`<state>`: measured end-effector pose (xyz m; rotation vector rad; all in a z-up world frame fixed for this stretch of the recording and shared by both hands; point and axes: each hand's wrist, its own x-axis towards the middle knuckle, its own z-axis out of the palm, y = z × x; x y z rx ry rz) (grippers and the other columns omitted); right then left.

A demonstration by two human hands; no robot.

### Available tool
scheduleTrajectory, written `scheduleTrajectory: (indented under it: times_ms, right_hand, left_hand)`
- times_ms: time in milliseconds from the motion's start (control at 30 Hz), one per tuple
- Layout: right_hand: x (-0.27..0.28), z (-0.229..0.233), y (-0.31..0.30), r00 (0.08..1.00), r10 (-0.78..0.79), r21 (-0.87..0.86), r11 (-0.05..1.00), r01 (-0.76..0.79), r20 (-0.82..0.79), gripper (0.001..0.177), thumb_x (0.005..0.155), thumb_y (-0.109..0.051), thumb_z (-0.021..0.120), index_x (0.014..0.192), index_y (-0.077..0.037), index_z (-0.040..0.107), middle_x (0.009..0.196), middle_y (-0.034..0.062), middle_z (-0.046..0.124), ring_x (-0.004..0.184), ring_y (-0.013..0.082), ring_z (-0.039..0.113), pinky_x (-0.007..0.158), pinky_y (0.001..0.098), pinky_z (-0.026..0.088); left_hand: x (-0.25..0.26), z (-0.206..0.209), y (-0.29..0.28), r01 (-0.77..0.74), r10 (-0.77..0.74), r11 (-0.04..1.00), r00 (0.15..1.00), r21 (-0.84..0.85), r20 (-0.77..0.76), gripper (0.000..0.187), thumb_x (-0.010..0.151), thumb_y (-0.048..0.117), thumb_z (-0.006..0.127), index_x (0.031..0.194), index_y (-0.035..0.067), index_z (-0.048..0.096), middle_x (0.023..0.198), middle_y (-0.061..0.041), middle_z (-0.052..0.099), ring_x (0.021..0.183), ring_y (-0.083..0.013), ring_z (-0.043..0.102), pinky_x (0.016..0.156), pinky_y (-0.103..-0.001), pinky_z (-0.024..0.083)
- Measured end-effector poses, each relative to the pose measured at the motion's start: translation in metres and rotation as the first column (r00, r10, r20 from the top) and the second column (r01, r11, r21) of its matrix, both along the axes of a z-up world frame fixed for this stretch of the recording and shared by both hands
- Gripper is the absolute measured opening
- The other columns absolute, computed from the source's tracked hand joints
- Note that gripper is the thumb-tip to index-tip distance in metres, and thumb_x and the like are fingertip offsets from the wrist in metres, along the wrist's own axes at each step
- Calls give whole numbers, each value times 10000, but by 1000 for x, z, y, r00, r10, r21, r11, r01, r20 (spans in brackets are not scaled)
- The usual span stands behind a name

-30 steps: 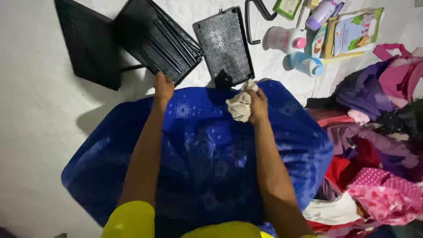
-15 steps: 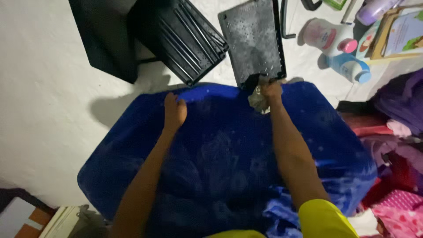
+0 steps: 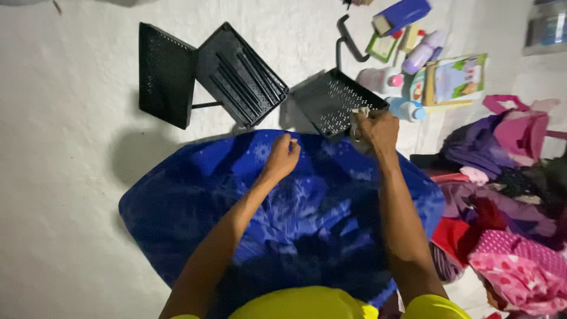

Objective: The person sits on the floor and wipes several black plastic kitchen utensils, including a grater and a slicer, using a cloth. The person wipes the surfaces and edges of each item individually.

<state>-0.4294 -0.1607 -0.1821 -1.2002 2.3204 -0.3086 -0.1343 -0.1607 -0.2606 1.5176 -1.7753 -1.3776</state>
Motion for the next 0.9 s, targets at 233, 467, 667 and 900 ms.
scheduleTrajectory:
  times_ms: [233, 467, 667, 900]
  right_hand:
    - [19, 181, 40, 985, 93, 82, 991, -105, 146, 457, 870, -426, 718, 1019, 3, 772, 759, 204, 736, 691, 284, 732, 676, 415, 564]
    - [47, 315, 55, 852, 241, -458, 889, -2, 465, 339, 968, -276, 688, 1165, -5, 741, 934, 88, 742, 815, 186, 685, 734, 322, 551]
    - [52, 312, 50, 395, 459, -554, 285, 782, 795, 338, 1118, -288, 551, 1281, 6, 582, 1165, 153, 670, 1047, 265, 679, 947, 402, 586]
    - [164, 326, 64, 330, 416, -515, 494, 700, 847, 592, 995, -558, 430, 1430, -160, 377, 1283, 96, 635, 1151, 260, 696, 936, 435, 642]
  left_hand:
    - [-5, 220, -5, 724, -664, 616, 689, -311, 289, 425, 877, 413, 710, 737, 13, 695, 793, -243, 704, 977, -395, 679, 1280, -430, 275]
    - [-18, 288, 1, 676, -734, 556, 672, -483, 96, 262, 762, 294, 780, 765, 38, 725, 818, -193, 694, 1085, -402, 651, 988, -443, 523]
    - [76, 303, -23, 20, -45, 264, 999, -964, 8, 138, 822, 77, 789, 945, 117, 743, 1092, -135, 640, 1077, -393, 619, 926, -564, 506]
    - [92, 338, 29, -134, 128, 983, -6, 128, -992, 405, 706, -44, 505, 1078, 113, 532, 1197, -190, 633, 1142, -389, 652, 1037, -554, 580]
